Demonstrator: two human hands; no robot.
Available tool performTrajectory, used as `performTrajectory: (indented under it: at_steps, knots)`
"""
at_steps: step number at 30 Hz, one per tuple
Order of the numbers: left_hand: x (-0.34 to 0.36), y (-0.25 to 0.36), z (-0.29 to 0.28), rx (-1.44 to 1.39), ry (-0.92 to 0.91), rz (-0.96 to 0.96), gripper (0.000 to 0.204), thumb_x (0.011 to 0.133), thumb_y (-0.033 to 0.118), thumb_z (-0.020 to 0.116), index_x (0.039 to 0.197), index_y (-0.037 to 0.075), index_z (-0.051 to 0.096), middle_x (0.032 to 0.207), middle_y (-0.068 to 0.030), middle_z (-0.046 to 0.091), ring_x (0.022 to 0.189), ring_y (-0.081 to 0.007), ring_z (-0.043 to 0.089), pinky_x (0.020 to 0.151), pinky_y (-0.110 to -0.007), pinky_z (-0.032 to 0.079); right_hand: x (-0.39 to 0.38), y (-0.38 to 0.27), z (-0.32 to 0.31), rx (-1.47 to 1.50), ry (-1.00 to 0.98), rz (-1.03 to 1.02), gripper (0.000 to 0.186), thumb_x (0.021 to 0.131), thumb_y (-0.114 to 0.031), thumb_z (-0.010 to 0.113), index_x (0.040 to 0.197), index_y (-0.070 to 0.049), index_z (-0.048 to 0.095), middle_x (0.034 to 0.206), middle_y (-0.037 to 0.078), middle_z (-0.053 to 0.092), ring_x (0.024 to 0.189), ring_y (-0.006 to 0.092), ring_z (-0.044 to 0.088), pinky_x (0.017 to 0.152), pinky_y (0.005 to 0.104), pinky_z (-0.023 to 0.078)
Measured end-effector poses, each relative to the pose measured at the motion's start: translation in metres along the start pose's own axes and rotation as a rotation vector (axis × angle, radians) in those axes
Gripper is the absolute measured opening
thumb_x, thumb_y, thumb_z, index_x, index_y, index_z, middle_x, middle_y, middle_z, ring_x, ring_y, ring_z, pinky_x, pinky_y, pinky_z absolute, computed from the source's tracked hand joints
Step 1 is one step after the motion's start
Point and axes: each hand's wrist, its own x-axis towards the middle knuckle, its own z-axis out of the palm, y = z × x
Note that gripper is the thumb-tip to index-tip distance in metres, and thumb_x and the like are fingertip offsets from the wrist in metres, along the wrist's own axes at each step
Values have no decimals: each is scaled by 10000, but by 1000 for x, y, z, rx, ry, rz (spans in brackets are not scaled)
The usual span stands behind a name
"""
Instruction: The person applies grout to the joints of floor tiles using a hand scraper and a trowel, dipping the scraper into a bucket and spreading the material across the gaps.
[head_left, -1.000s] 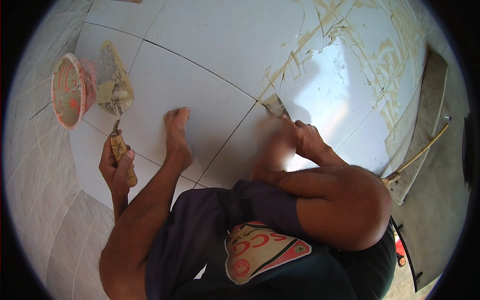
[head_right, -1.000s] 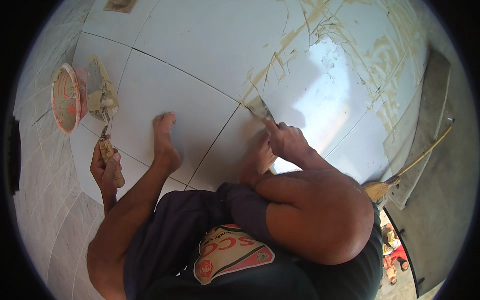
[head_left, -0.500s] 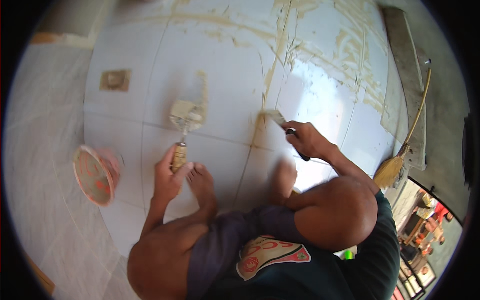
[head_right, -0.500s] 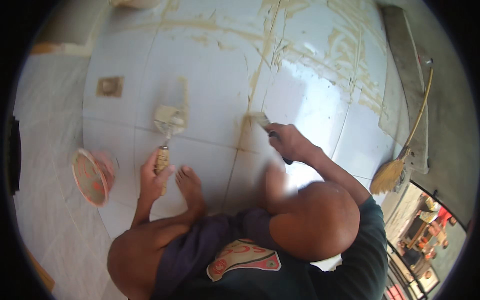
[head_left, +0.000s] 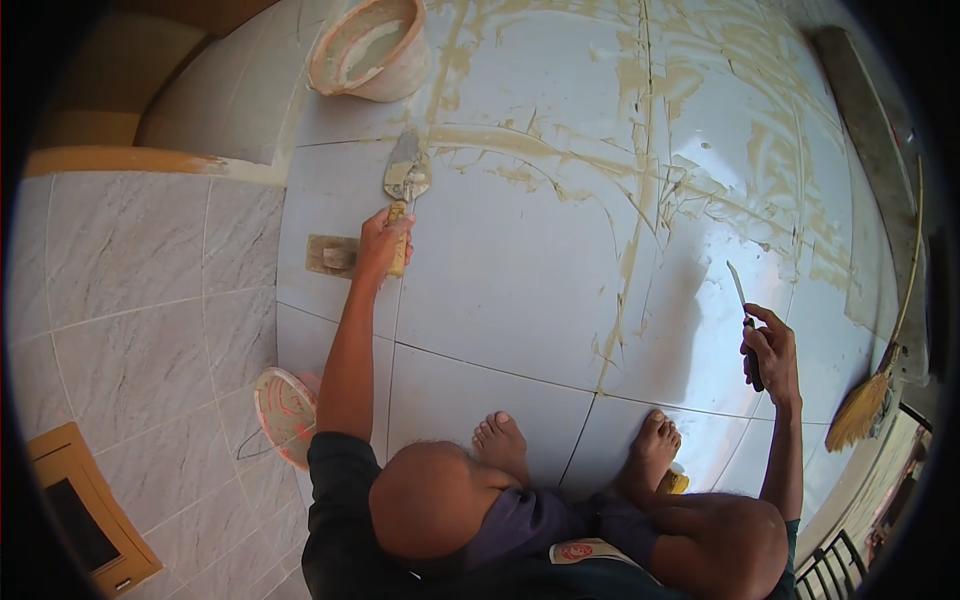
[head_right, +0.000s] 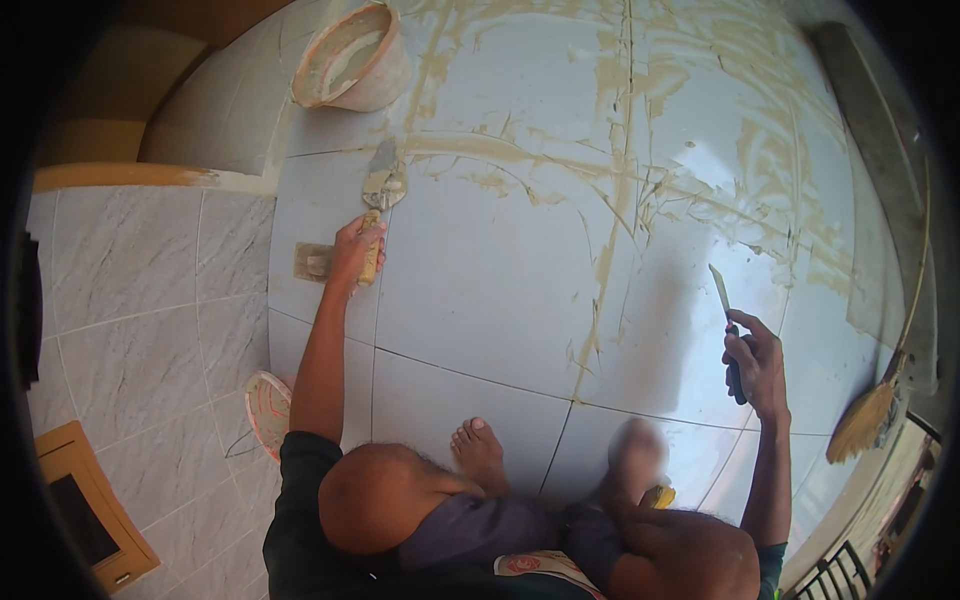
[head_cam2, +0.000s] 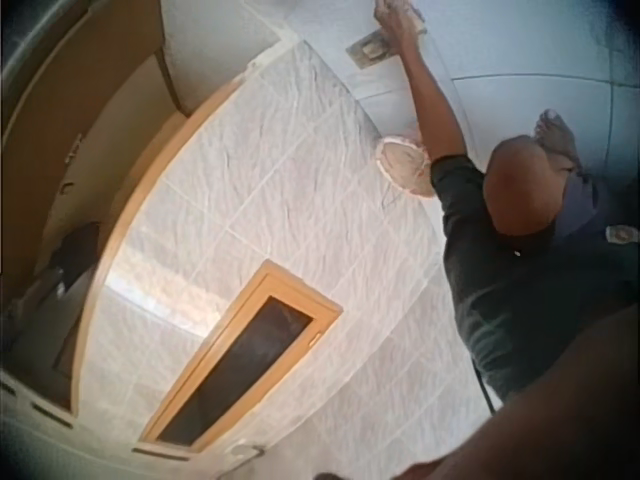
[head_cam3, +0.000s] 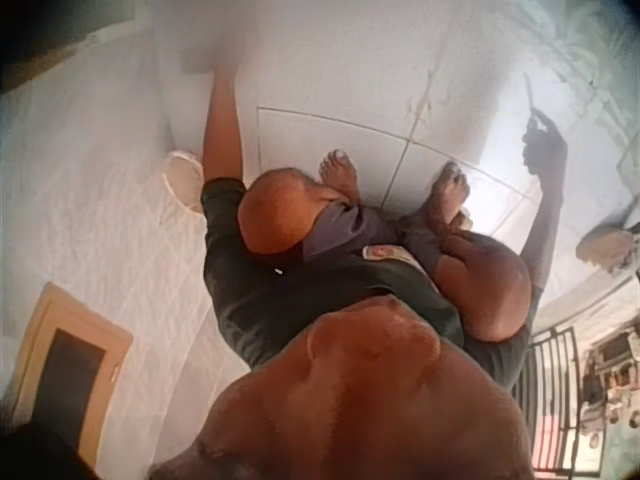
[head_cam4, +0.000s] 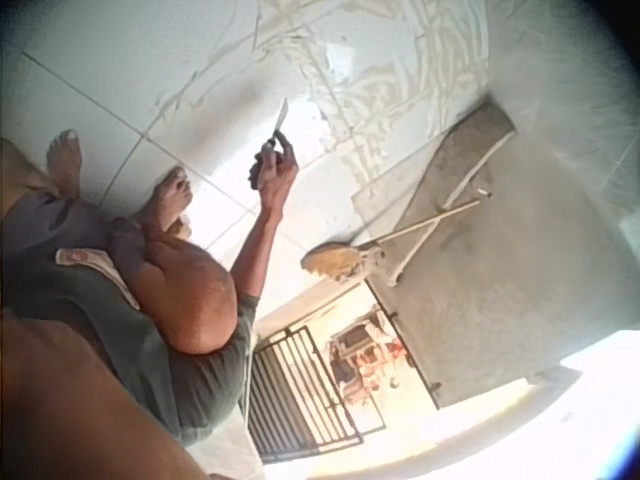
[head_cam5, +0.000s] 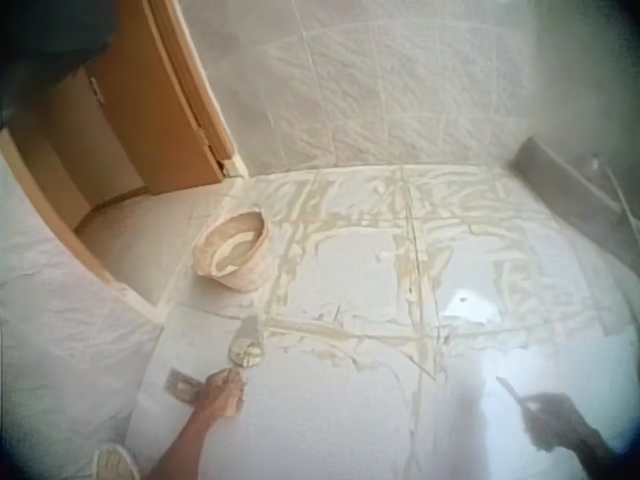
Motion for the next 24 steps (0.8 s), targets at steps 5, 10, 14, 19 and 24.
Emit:
performTrajectory:
  at_steps: [5, 10, 14, 19, 24]
  knots:
    - [-4, 5, 40, 93, -77, 8, 175, 916, 194, 668, 1002, 56, 603, 685, -12, 521, 487, -102, 520, 415, -271, 430, 1, -12, -1, 59, -48, 27, 398, 951, -179, 584, 1307, -1, 588, 670, 54, 570, 445, 107, 515, 379, 277, 428]
    - [-6, 31, 113, 230, -307, 18, 216, 921, 193, 660, 1053, 31, 605, 690, -17, 515, 489, -106, 515, 417, -282, 438, -2, -18, -4, 128, -89, 54, 389, 930, -164, 592, 1281, 4, 605, 710, 67, 593, 489, 108, 529, 418, 286, 436]
    - [-9, 55, 191, 408, -526, 108, 288, 926, 199, 646, 1132, 6, 592, 713, -50, 546, 491, -130, 526, 423, -309, 450, -9, -20, -13, 160, -77, 50, 386, 922, -159, 607, 1285, -27, 617, 707, 51, 597, 503, 101, 534, 462, 274, 440]
    - [-31, 61, 254, 544, -748, 225, 379, 929, 216, 636, 1233, 1, 565, 721, -53, 554, 503, -125, 513, 442, -306, 439, -46, -30, -28, 137, 79, 68, 385, 910, -155, 633, 1278, -43, 633, 703, 39, 602, 530, 87, 537, 484, 266, 442]
    - [-54, 38, 247, 738, -993, 508, 419, 908, 215, 642, 1278, 33, 567, 694, -61, 548, 511, -145, 517, 459, -327, 443, -102, -52, -39, -24, 217, 59, 470, 901, -285, 663, 1299, -39, 617, 677, 36, 574, 508, 78, 510, 455, 257, 413]
